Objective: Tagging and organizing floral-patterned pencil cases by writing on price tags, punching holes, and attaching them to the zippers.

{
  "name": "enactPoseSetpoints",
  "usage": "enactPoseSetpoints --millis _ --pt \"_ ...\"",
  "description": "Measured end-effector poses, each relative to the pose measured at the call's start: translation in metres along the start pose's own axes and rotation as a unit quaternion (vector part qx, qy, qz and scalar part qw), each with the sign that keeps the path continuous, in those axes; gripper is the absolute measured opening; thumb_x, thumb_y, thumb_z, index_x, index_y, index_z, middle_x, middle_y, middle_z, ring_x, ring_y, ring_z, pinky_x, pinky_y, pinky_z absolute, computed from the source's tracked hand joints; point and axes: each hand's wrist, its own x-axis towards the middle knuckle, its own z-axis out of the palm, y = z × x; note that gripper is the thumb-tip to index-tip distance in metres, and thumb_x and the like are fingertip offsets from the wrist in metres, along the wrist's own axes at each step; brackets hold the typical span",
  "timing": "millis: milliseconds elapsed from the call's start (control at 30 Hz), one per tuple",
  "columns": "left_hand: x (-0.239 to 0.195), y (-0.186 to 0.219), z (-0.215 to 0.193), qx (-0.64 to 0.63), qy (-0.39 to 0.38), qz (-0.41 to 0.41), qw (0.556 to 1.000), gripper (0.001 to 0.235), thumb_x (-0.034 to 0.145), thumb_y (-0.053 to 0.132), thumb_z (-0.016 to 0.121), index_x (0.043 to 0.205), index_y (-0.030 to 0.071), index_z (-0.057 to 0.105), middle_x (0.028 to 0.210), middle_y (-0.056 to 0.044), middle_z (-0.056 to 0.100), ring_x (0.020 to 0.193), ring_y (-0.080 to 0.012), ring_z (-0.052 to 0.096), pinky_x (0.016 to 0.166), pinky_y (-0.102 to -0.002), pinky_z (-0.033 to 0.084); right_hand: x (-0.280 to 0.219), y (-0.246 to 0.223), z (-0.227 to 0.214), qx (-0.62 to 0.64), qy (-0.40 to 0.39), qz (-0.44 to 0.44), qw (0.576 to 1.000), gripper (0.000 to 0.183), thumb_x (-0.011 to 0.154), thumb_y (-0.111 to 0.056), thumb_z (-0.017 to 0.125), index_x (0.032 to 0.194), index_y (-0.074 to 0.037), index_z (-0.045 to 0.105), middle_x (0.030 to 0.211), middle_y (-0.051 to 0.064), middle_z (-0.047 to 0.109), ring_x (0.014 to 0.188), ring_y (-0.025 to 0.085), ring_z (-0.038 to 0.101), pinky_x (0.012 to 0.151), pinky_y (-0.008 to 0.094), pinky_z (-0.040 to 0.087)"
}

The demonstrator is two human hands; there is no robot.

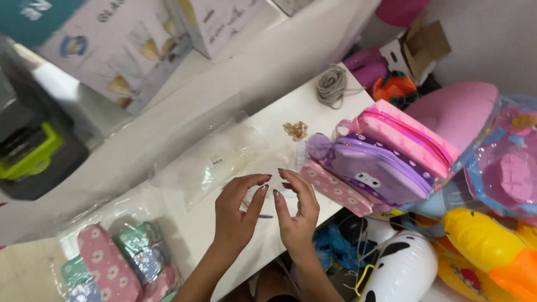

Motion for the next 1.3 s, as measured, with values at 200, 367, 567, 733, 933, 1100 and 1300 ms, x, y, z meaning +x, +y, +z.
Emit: enactPoseSetpoints --millis 200,367,567,733,933,1100,1300 --pt "-0.022 -0.011 -0.047 0.383 0.093 0.121 0.911 0.05 0.104 0.013 0.052 0.153 0.02 0.046 0.164 -0.009 0.041 0.153 -0.0326 0.037 0.123 -0.057 0.024 0.004 -0.033 0.024 -0.16 -0.259 -0.108 0.946 0.055 0.109 -0.009 0.04 0.162 -0.019 0.031 0.174 0.012 0.015 0.163 0.041 0.008 0.127 0.066 0.008" --pt "-0.052 -0.003 -0.076 0.412 0.11 0.03 0.904 0.058 0.099 0.007 0.056 0.155 0.021 0.045 0.164 -0.012 0.038 0.154 -0.0397 0.027 0.119 -0.065 0.017 -0.002 -0.064 0.049 -0.198 -0.354 -0.1 0.908 0.059 0.105 -0.01 0.044 0.163 -0.015 0.029 0.172 0.021 0.01 0.158 0.047 0.005 0.119 0.069 0.007" --pt "-0.095 0.014 -0.102 0.401 0.093 -0.117 0.904 0.064 0.096 0.007 0.059 0.157 0.02 0.044 0.167 -0.017 0.028 0.154 -0.0473 0.013 0.114 -0.073 0.011 -0.024 -0.094 0.075 -0.245 -0.47 -0.128 0.838 0.066 0.103 -0.012 0.053 0.163 -0.007 0.027 0.168 0.031 0.013 0.153 0.055 0.004 0.111 0.078 0.01" --pt "-0.124 0.013 -0.125 0.393 0.106 -0.163 0.899 0.068 0.092 0.0 0.059 0.157 0.017 0.043 0.168 -0.019 0.024 0.155 -0.0464 0.01 0.115 -0.072 0.007 -0.048 -0.103 0.096 -0.234 -0.514 -0.157 0.81 0.067 0.102 -0.014 0.055 0.162 -0.006 0.027 0.168 0.029 0.015 0.153 0.053 0.006 0.112 0.077 0.01" --pt "-0.156 -0.019 -0.153 0.396 0.149 -0.204 0.883 0.066 0.094 0.005 0.058 0.157 0.022 0.042 0.167 -0.017 0.026 0.156 -0.0414 0.013 0.117 -0.069 0.004 -0.079 -0.107 0.13 -0.227 -0.554 -0.171 0.783 0.068 0.103 -0.019 0.053 0.163 -0.008 0.024 0.169 0.027 0.014 0.155 0.05 0.005 0.114 0.073 0.008" --pt "-0.173 -0.057 -0.17 0.361 0.171 -0.225 0.889 0.062 0.095 0.004 0.057 0.155 0.014 0.044 0.163 -0.022 0.033 0.153 -0.0424 0.023 0.116 -0.061 0.023 -0.106 -0.097 0.16 -0.216 -0.594 -0.124 0.765 0.068 0.103 -0.016 0.051 0.164 -0.008 0.021 0.169 0.026 0.014 0.156 0.047 0.004 0.117 0.07 0.006" --pt "-0.184 -0.1 -0.189 0.252 0.179 -0.215 0.927 0.057 0.096 0.001 0.052 0.153 0.003 0.046 0.155 -0.033 0.039 0.146 -0.0512 0.033 0.114 -0.057 0.035 -0.133 -0.07 0.195 -0.202 -0.61 -0.107 0.759 0.068 0.103 -0.015 0.052 0.163 -0.004 0.021 0.166 0.029 0.019 0.155 0.048 0.012 0.122 0.061 0.011"
